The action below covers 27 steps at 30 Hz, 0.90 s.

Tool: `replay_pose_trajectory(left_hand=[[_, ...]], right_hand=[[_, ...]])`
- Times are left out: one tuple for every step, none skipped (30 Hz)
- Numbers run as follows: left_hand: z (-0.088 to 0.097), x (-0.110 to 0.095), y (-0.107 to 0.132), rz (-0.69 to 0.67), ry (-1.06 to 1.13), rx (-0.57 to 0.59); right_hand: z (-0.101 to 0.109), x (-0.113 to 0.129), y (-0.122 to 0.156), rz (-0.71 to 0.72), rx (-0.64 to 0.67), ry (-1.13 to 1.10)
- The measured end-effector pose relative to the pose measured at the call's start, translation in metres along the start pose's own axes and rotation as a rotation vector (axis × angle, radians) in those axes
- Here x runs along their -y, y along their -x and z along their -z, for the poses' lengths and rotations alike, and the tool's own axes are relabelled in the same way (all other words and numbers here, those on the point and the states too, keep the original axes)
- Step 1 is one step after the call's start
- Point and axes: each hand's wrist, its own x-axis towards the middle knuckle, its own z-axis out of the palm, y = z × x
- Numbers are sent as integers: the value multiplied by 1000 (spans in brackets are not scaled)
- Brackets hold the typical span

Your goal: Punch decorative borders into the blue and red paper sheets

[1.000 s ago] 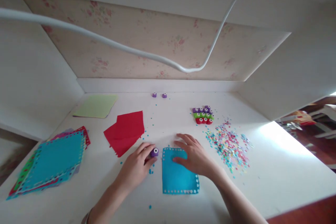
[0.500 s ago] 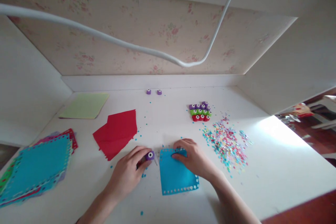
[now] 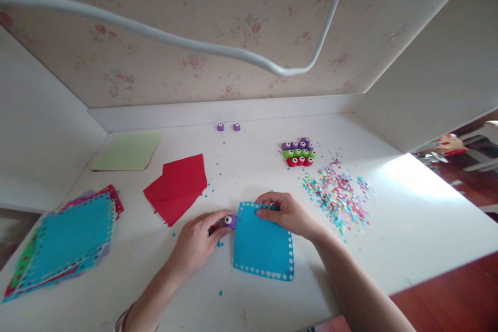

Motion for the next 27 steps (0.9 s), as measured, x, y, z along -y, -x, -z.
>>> replay_pose_trajectory(left_hand=[[0, 0, 0, 2, -4, -1], [0, 0, 0, 6, -6, -1], [0, 0, 0, 10, -7, -1], [0, 0, 0, 14, -6, 2], [0, 0, -1, 17, -4, 6], [-1, 0, -1, 17, 1, 10], [-1, 0, -1, 14, 6, 12], [-1, 1, -1, 8, 12, 12], [-1, 1, -1, -1, 18, 11], [-2, 1, -1, -11, 21, 8], [-2, 2, -1, -18, 20, 5], [-2, 2, -1, -23, 15, 2], [-2, 2, -1, -25, 7, -1], [-2, 2, -1, -27, -2, -4], [-2, 2, 0, -27, -11, -6], [-2, 2, -1, -28, -15, -8], [-2, 2, -1, -29, -15, -5], [-2, 3, -1, -32, -15, -2], [-2, 3, -1, -35, -14, 1], [-3, 3, -1, -39, -13, 4], [-3, 4, 0, -41, -11, 4], [-3, 4, 0, -45, -11, 4], [-3, 4, 0, -48, -10, 4], [-3, 4, 0, -53, -10, 3], [-3, 4, 1, -58, -10, 3], [-3, 4, 1, -65, -12, 3], [-3, 4, 1, -71, -16, 4]], right_hand=[[0, -1, 0, -9, -7, -9], [-1, -2, -1, -18, -14, -17], [-1, -2, -1, -23, -17, -24], [-1, -3, -1, -28, -17, -30], [-1, -3, -1, -31, -16, -36], [-2, -3, -1, -34, -12, -42], [-2, -2, -1, -37, -4, -50], [-2, -2, -1, -39, 3, -59], [-3, -2, -1, -42, 7, -70], [-3, -1, -1, -45, 10, -80], [-3, -1, -1, -50, 11, -87], [-4, -1, -1, -57, 10, -90], [-4, -1, -1, -67, 8, -90], [-4, 0, -1, -76, 3, -88], [-4, 0, -1, -85, -2, -88], [-4, 0, -1, -94, -7, -90], [-4, 0, -2, -106, -11, -97], [-4, 0, -2, -120, -12, -109], [-4, 0, -2, -137, -7, -126], [-4, 0, -2, -154, 2, -143], [-4, 0, -2, -169, 13, -159], [-4, -1, -2, -177, 22, -171], [-4, -2, -2, -179, 27, -179], [-4, -3, -1, -178, 29, -182], [-4, -4, -1, -176, 29, -181], [-5, -4, -1, -172, 27, -175], [-5, -5, -1, -168, 26, -164]])
